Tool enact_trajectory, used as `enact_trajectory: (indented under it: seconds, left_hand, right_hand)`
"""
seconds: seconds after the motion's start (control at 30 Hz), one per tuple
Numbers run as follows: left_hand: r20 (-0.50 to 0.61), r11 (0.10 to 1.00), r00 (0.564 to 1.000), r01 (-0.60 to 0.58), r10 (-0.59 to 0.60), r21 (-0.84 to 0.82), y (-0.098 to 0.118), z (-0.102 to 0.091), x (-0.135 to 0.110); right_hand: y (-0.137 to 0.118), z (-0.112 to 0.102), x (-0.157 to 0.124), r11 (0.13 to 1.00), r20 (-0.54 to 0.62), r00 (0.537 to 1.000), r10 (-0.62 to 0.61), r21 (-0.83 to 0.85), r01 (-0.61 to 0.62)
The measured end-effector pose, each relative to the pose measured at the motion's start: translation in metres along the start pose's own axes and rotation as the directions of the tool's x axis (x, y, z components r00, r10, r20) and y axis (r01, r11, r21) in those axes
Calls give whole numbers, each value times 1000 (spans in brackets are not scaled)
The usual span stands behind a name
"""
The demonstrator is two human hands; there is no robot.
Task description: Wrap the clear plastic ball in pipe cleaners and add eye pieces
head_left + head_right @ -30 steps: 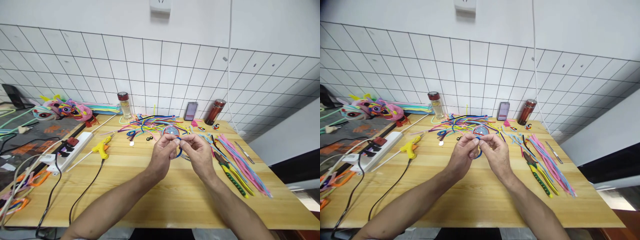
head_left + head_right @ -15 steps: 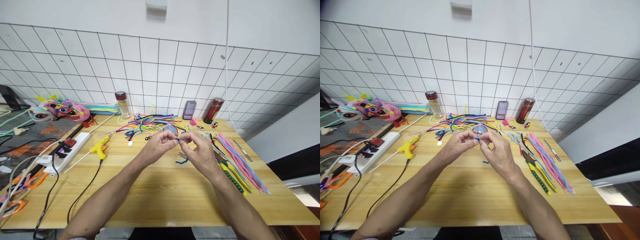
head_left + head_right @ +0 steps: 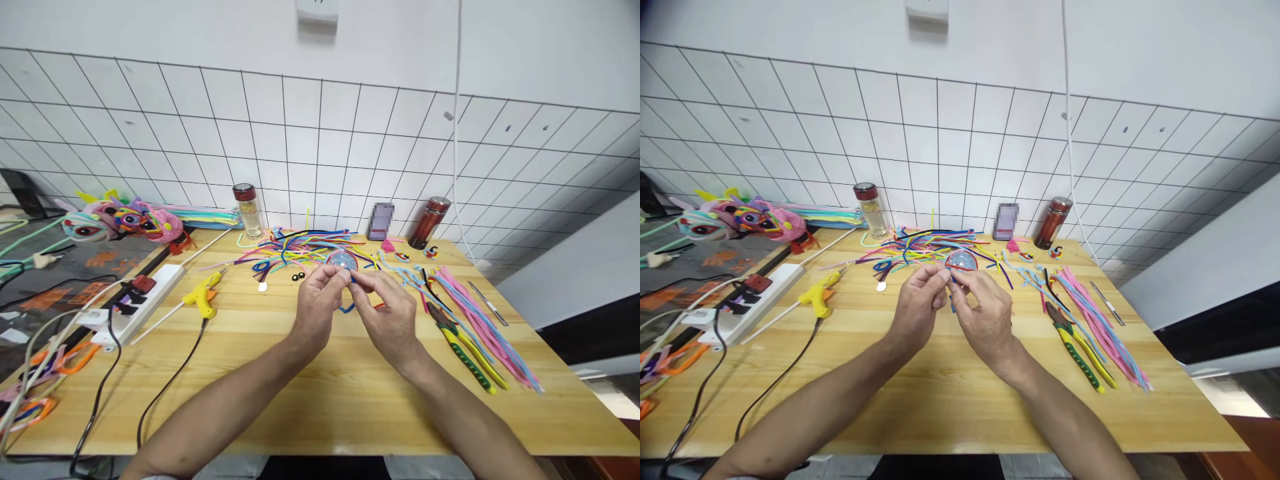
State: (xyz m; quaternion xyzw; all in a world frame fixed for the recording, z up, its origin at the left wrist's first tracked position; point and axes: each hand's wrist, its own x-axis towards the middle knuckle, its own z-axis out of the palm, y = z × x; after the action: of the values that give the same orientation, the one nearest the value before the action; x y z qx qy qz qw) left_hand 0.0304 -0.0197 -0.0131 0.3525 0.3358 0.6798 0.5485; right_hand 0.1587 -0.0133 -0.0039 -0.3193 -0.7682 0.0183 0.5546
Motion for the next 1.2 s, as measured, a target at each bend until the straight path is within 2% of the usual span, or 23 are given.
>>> enact_trajectory:
  seconds: [0.13, 0.27, 0.43, 0.63, 0.77, 0.87, 1.0, 1.2]
  left_hand:
    - [-17, 992, 999, 42, -44, -118, -9, 4, -2]
    - [29, 991, 997, 76, -74, -106, -8, 5, -1]
    - [165, 989, 980, 95, -113, 114, 5, -4, 8]
    - [273, 937, 959, -22, -79, 348, 27, -14, 18]
    - [305, 901, 948, -50, -93, 431, 34, -16, 21]
    - [342, 889, 933, -57, -115, 454, 37, -17, 23]
    - [329, 905, 937, -34, -119, 424, 38, -17, 23]
    - [188, 947, 980, -6, -58, 323, 24, -13, 18]
  right_hand:
    - [3, 7, -3, 1000, -28, 999, 16, 23, -16]
    - [10, 0, 3, 996, -4, 997, 83, 27, -83]
    - [15, -16, 14, 996, 61, 995, 80, 23, -82]
    - [18, -22, 16, 999, 121, 993, 10, -39, -5]
    - [17, -22, 14, 997, 171, 985, -40, -52, 50]
    - [17, -23, 14, 996, 198, 980, -27, -77, 43]
    - [17, -24, 14, 997, 164, 986, 15, -80, -2]
    - [9, -19, 13, 998, 94, 995, 45, -54, -40]
